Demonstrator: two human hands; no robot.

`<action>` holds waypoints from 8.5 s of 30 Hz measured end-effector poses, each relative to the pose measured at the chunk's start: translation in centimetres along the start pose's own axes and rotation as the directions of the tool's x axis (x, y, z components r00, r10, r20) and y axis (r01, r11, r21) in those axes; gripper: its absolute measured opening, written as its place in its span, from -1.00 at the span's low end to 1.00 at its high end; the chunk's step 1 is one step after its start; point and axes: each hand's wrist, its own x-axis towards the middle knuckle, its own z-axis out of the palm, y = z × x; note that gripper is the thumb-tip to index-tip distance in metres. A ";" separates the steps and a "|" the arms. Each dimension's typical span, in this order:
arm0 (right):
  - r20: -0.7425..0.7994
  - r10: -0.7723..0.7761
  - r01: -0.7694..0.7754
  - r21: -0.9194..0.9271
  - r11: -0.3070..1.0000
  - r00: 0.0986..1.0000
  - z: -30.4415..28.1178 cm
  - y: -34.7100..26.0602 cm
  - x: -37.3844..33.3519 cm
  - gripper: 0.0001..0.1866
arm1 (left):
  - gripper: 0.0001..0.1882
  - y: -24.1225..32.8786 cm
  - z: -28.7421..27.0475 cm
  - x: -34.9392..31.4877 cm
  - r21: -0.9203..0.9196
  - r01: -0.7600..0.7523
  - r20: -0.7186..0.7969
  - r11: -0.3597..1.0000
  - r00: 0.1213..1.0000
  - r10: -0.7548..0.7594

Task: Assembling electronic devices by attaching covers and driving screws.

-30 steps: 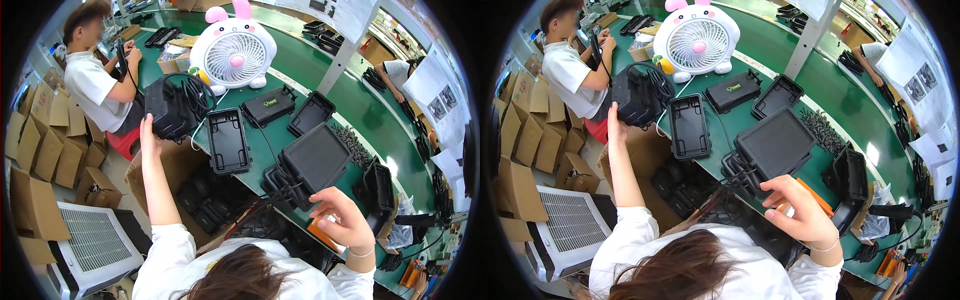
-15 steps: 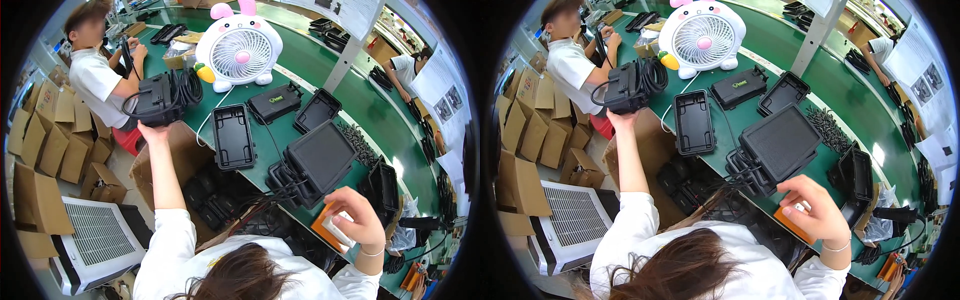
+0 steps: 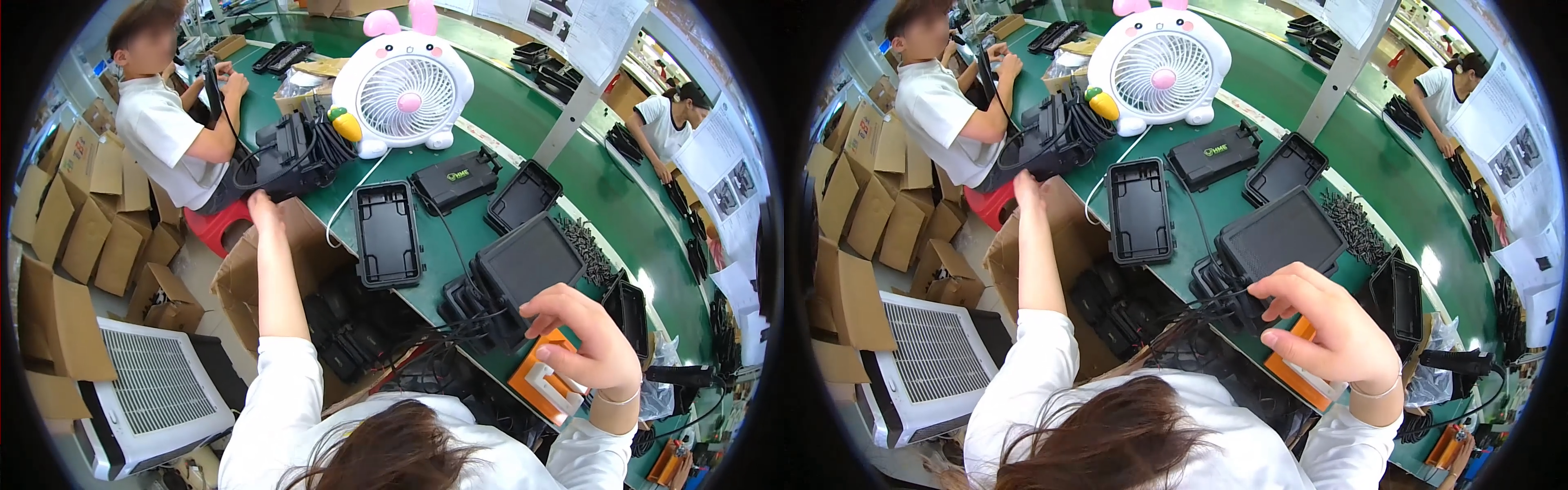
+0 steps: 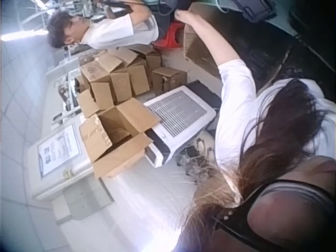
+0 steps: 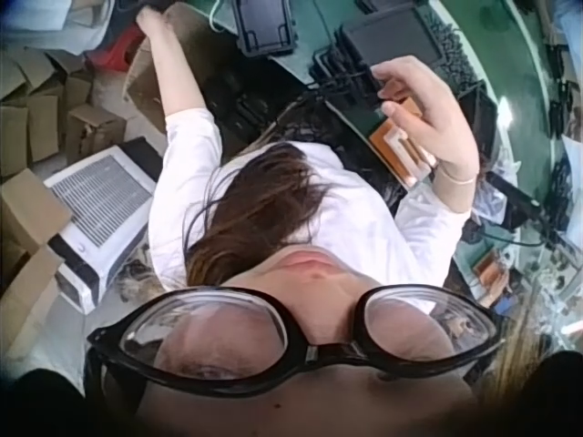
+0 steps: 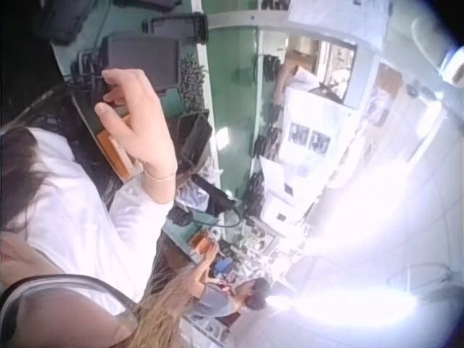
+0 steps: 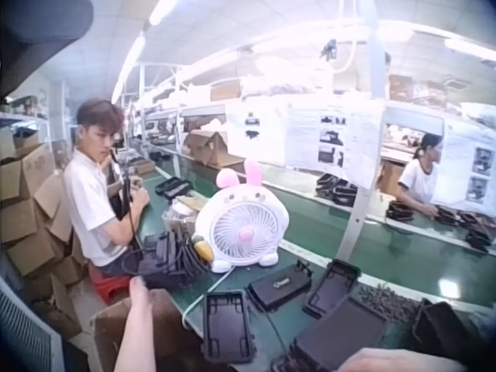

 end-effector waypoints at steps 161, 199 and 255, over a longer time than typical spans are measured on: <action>-0.777 -0.416 -0.126 -0.527 0.840 0.473 8.3 7.3 -19.7 -0.55 | -0.49 2.8 8.7 -47.2 -0.492 -0.294 0.870 0.819 -0.203 0.450; -0.798 -0.207 -0.109 -0.322 0.941 0.566 5.0 8.1 -19.1 -0.51 | -0.81 -3.0 31.5 -46.1 -0.689 -0.725 0.486 0.024 -0.486 -0.726; -0.910 0.004 -0.100 0.049 0.994 -0.415 -4.7 15.8 -25.2 -0.47 | -0.64 6.2 12.0 -50.6 0.033 -0.190 0.933 0.981 -0.346 -0.098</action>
